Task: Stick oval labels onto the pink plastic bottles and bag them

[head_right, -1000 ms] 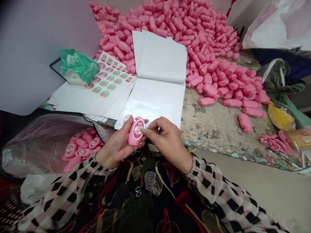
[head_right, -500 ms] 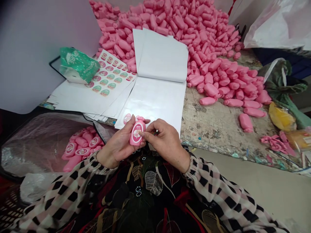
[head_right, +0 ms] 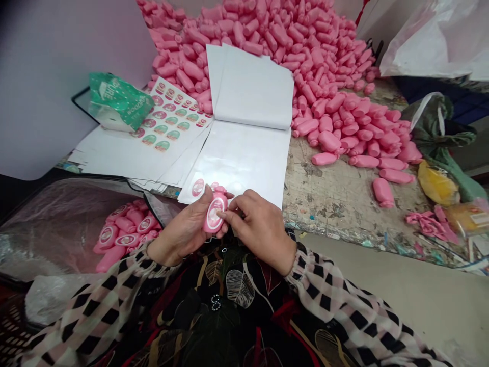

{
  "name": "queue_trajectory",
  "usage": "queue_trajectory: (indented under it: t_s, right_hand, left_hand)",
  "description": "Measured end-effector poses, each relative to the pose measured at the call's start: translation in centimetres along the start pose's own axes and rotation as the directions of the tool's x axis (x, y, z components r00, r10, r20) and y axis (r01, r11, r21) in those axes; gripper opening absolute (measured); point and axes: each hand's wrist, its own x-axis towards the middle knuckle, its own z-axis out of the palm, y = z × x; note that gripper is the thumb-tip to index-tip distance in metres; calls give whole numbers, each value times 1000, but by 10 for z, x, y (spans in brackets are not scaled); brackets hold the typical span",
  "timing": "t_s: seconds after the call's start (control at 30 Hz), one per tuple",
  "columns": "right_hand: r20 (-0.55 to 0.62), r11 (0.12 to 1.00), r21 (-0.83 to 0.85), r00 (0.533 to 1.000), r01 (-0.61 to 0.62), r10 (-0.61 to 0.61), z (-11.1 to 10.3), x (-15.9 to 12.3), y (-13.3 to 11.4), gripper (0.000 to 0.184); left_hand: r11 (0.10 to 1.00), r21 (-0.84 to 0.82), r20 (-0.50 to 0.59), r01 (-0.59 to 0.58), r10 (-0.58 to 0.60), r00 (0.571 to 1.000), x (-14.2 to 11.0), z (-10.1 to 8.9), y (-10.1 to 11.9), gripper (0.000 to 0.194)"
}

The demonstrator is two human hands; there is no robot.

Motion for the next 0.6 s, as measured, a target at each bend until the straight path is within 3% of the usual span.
queue_trajectory:
  t_s: [0.07,0.13,0.27,0.33,0.47,0.53,0.6]
  right_hand:
    - [-5,987,-157,1000,23,-25,-6,0,1,22]
    - [-45,983,-185,999,-16,8,-10,2,6,24]
    - [-66,993,7,991,-119,119,-8,4,13,33]
    - [-48,980,126,986,-154,161,0,3,13,36]
    - [21,916,340,976,-212,218,11,4,23,31]
    - [64,921,315,973,-229,220,5,4,38,31]
    - [19,956,159,969,-245,245,-15,5,62,30]
  left_hand:
    - [1000,4,12,-4,4,1000,0,-1,-2,45]
    - [1000,5,25,12,-12,1000,1,-1,-2,49]
    - [997,35,10,76,-76,997,3,3,-5,63]
    - [995,44,53,90,-93,994,3,5,-8,68]
    - [989,141,129,36,-55,990,-1,9,-8,43]
    - [976,213,93,37,-58,994,-8,11,-2,34]
    - [964,264,29,40,-49,998,-19,9,8,35]
